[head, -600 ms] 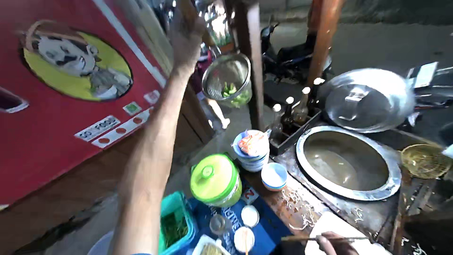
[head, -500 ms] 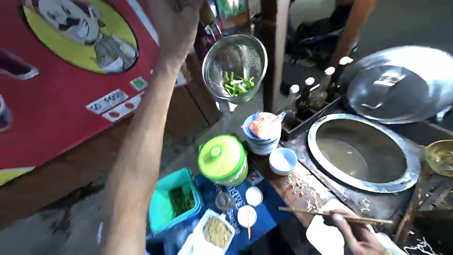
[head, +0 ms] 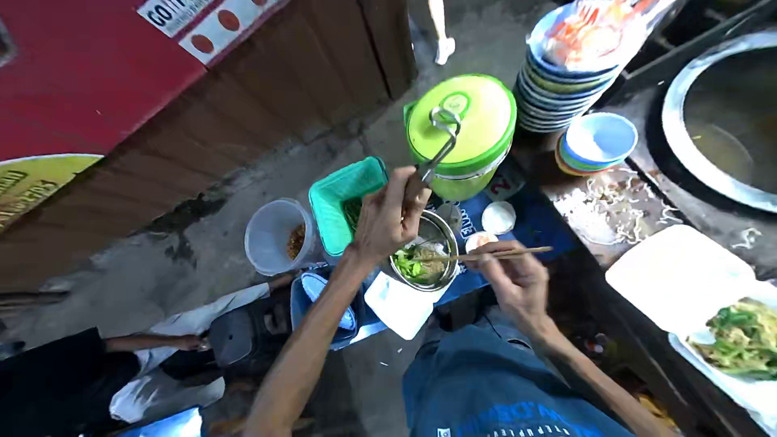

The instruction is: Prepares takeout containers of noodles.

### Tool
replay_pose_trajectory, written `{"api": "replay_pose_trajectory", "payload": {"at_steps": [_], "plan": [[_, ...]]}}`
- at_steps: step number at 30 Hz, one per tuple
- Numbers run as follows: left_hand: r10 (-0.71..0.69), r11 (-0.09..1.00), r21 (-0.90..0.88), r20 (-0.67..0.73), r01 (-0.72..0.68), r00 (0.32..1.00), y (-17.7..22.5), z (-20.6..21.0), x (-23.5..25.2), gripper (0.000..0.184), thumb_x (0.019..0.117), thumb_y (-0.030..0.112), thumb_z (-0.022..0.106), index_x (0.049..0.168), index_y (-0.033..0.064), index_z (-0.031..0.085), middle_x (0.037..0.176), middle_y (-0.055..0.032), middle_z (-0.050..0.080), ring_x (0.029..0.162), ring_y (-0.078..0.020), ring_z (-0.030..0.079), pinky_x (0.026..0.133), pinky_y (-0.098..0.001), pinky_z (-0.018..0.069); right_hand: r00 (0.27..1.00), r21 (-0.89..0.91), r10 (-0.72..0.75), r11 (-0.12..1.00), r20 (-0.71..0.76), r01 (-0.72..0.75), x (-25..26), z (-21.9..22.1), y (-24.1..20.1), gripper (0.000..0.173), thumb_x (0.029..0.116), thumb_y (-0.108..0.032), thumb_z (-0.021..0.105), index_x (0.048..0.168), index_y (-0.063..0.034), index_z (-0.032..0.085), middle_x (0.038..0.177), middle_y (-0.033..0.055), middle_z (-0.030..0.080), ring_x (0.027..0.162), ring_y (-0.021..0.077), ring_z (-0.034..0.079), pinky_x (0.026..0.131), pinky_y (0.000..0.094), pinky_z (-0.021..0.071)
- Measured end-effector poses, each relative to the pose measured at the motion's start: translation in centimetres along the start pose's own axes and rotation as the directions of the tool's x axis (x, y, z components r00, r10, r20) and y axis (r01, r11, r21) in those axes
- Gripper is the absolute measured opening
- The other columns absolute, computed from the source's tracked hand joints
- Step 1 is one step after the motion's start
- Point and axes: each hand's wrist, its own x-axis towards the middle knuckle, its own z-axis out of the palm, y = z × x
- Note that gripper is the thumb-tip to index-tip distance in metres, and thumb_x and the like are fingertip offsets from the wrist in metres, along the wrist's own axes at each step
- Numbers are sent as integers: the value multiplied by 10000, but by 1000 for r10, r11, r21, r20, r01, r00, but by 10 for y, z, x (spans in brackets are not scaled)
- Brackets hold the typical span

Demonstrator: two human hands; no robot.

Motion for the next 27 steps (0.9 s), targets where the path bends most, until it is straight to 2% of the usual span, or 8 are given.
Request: {"api": "replay_pose_trajectory", "payload": {"at_steps": [3, 5, 8, 12, 15, 18, 21, 27], "plan": [[-89, 988, -136, -98, 76, 991, -17, 16, -40, 241, 1052, 238, 565, 1142, 16, 540, 724, -58, 562, 550, -82, 530, 519, -222, 493, 996, -173, 5, 985, 88, 11, -34, 31, 37, 161, 956, -124, 652, 980, 2, 748, 1019, 56, 758, 920, 77, 693, 837, 277, 576], [-114, 984, -154, -136, 92, 984, -26, 23, -57, 263, 1061, 281, 557, 1039, 20, 538, 669, -43, 531, 517, -66, 505, 502, -212, 474, 986, -312, -63, 944, 157, 110, -46, 35, 51, 160, 955, -168, 653, 993, -72, 775, 990, 28, 763, 945, 120, 666, 902, 327, 529], [-133, 986, -127, -212, 107, 968, -32, 27, -76, 329, 1077, 340, 529, 957, 34, 537, 643, -14, 497, 519, -34, 490, 509, -188, 463, 973, -407, -173, 887, 150, 220, -56, 32, 67, 154, 965, -149, 642, 1033, -93, 768, 970, 28, 760, 926, 140, 666, 905, 327, 525], [-166, 983, -115, -264, 140, 950, -41, 28, -85, 339, 1080, 339, 521, 926, 38, 535, 624, 4, 474, 504, -10, 469, 497, -170, 441, 978, -350, -153, 917, 139, 193, -64, 39, 57, 159, 978, -156, 640, 1031, -90, 774, 958, 20, 758, 919, 126, 656, 899, 316, 512], [-174, 983, -97, -240, 154, 955, -42, 31, -94, 354, 1083, 361, 502, 909, 53, 517, 618, 7, 462, 500, -21, 463, 494, -184, 438, 975, -344, -117, 922, 187, 176, -75, 51, 78, 152, 957, -155, 649, 999, -95, 781, 965, 24, 770, 926, 156, 668, 906, 344, 504], [-159, 985, -97, -241, 140, 957, -47, 37, -104, 356, 1079, 355, 510, 890, 54, 512, 606, 3, 456, 498, -20, 465, 495, -178, 432, 985, -365, -127, 917, 113, 160, -77, 49, 96, 143, 955, -160, 664, 993, -86, 781, 971, 31, 771, 934, 150, 666, 909, 329, 508], [-184, 980, -116, -261, 159, 948, -51, 37, -107, 372, 1083, 357, 500, 880, 47, 517, 617, 13, 460, 509, 6, 466, 504, -156, 432, 990, -365, -118, 921, 76, 138, -82, 46, 79, 159, 980, -179, 645, 1027, -105, 778, 972, 11, 759, 936, 117, 650, 904, 293, 504], [-223, 967, -159, -157, 198, 962, -44, 39, -114, 354, 1066, 352, 525, 873, 55, 529, 585, 25, 445, 490, 7, 451, 491, -161, 420, 969, -333, -102, 927, 223, 174, -80, 59, 94, 150, 947, -146, 651, 999, -101, 784, 953, 29, 769, 893, 164, 651, 879, 343, 485]]}}
